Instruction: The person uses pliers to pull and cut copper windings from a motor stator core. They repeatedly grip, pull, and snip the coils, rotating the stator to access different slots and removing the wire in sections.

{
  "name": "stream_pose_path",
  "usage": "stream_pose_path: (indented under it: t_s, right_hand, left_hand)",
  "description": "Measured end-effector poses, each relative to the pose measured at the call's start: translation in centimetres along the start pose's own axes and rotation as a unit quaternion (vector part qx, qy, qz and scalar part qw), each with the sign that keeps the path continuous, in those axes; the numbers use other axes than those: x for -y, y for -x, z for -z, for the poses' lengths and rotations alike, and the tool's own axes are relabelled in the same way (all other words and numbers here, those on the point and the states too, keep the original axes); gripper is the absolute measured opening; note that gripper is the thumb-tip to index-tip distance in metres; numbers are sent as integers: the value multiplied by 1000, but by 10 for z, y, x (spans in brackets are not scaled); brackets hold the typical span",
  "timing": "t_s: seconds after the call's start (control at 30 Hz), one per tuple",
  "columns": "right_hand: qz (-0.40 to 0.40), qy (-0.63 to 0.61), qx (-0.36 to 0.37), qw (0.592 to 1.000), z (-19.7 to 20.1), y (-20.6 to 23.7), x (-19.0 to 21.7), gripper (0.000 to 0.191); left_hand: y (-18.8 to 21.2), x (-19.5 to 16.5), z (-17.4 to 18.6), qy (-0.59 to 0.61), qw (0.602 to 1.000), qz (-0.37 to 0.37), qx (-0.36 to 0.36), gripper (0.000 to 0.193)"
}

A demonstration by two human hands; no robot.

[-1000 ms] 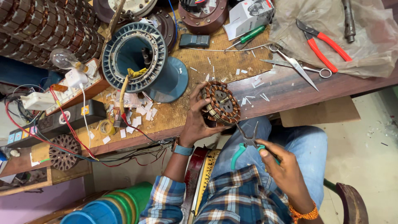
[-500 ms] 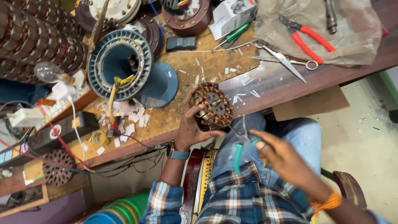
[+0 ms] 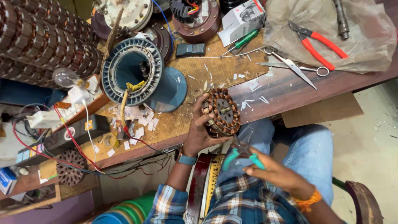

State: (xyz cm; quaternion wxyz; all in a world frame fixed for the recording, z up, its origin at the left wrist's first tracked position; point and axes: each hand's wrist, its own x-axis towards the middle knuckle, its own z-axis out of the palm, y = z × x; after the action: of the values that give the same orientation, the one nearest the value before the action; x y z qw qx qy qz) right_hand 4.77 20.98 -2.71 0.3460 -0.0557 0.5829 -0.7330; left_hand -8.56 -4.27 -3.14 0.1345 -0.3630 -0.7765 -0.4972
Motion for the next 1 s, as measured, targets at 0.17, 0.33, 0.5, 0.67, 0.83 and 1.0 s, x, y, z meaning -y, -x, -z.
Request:
stream_pose_path:
  t_s: [0.17,0.33,0.5,0.67,0.83,1.0]
  right_hand:
    - [-48,-200,38,978,18,8,28,81]
    - [56,-473,161,864,5,-11,-19,68]
    - [59,-630,155,759,-21,-14,-49,50]
    - [47,-683,205,699,-46,-13,-49,75]
    - [-38,-659,187,728,-34,-3,-37,50]
    - [-58,-250,-61,965,-20,2,-22,29]
  left_hand:
    - [4,7,0,56,998,-1,17,106]
    - [0,9,2,75,997,13,19,106]
    - [-2,6,2,79,996,8,28,106]
    - [3,3,0,51,998,19,24,109]
    - [0,6,-2,71,997,9,18,112]
    - [-5,4,-4,79,997,15,22,114]
